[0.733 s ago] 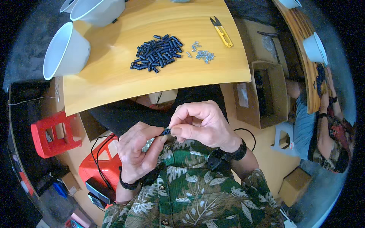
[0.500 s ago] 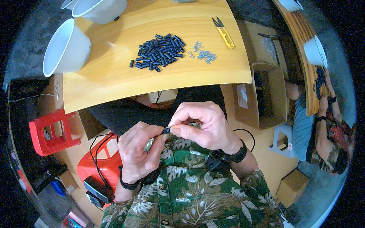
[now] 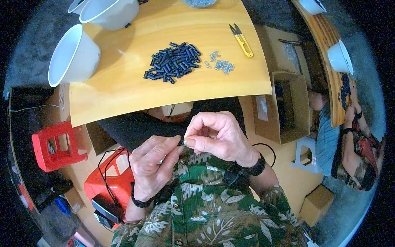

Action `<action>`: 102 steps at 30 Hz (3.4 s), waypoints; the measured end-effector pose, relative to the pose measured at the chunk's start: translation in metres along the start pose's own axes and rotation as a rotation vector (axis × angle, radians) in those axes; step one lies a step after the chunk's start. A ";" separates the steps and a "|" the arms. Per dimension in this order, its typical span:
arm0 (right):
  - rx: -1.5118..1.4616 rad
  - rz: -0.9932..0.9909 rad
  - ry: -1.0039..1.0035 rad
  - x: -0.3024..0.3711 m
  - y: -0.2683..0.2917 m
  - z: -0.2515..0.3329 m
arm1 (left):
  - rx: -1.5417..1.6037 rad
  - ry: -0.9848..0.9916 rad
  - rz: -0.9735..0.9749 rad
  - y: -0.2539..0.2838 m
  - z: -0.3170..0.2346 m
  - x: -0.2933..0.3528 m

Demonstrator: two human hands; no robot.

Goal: Assembling small metal clips onto black plastic components by hand.

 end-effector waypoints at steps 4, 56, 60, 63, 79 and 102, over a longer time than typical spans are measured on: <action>0.080 -0.007 0.029 -0.001 -0.003 0.002 | -0.013 0.032 0.023 -0.002 -0.001 -0.001; 0.395 -0.369 0.089 -0.042 0.033 0.000 | 0.199 0.500 -0.565 0.076 0.099 0.072; 0.345 -0.414 0.121 -0.050 0.048 -0.004 | 0.300 0.630 -0.850 0.120 0.144 0.111; 0.339 -0.437 0.174 -0.049 0.047 -0.004 | 0.433 0.603 -1.025 0.145 0.166 0.127; 0.351 -0.374 0.139 -0.053 0.041 -0.004 | -0.280 0.086 -0.404 0.056 0.074 -0.041; 0.396 -0.330 0.120 -0.052 0.039 0.001 | 0.543 0.104 -0.254 0.033 0.084 -0.032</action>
Point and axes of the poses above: each hand's wrist, its own x-axis away from the middle knuckle, its own y-axis out of the back of the hand, z = x × y, the point moved 7 cm from there along -x, towards the middle knuckle, and after that the axes turned 6 degrees about z, right-handed, at the moved point
